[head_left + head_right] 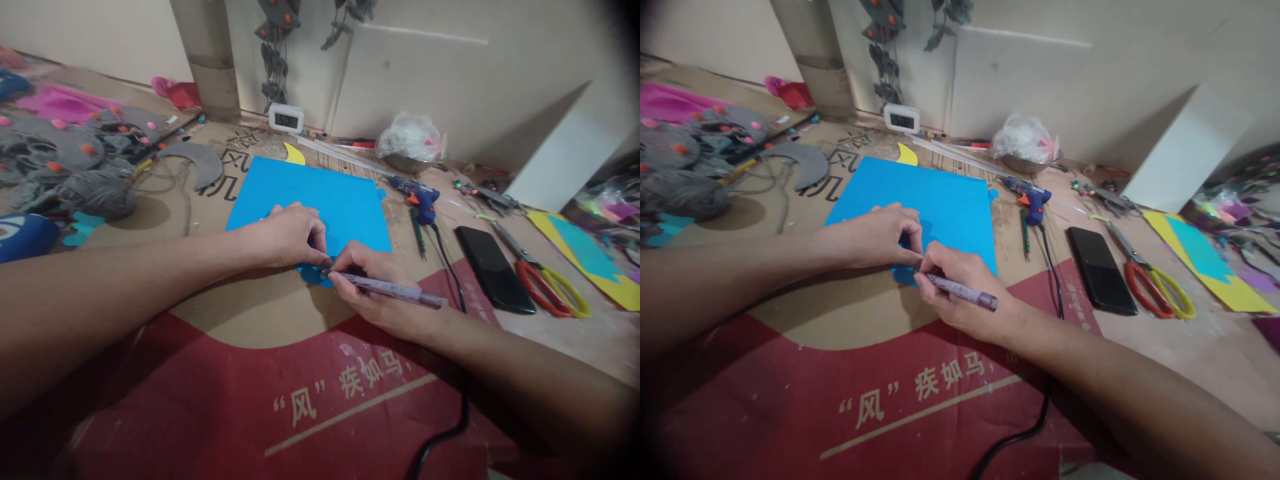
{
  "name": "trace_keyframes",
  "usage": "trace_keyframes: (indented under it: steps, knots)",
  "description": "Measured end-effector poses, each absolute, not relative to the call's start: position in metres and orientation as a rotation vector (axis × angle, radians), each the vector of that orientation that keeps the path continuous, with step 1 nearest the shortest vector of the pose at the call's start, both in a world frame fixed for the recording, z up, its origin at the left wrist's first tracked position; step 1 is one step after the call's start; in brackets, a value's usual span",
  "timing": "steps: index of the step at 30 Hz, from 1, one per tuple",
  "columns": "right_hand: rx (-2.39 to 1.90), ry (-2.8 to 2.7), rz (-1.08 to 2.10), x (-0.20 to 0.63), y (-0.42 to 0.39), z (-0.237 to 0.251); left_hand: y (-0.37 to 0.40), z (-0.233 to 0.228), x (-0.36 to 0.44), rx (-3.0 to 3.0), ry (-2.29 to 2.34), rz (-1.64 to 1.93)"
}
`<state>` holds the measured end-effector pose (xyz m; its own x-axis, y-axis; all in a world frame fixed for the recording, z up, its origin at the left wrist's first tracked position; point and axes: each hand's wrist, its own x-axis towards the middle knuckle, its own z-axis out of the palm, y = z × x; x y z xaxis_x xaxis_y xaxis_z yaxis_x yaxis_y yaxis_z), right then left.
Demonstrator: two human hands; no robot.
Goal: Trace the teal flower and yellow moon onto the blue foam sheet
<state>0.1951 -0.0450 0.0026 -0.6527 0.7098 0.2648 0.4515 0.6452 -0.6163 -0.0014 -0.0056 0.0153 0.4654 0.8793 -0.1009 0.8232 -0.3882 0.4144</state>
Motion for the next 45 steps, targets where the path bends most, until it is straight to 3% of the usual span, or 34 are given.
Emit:
trace_keyframes:
  steps: [45]
  knots:
    - [-0.957,-2.389,0.782,0.190,-0.044,0.017,-0.008,0.017,-0.002,2.328,1.402,0.172]
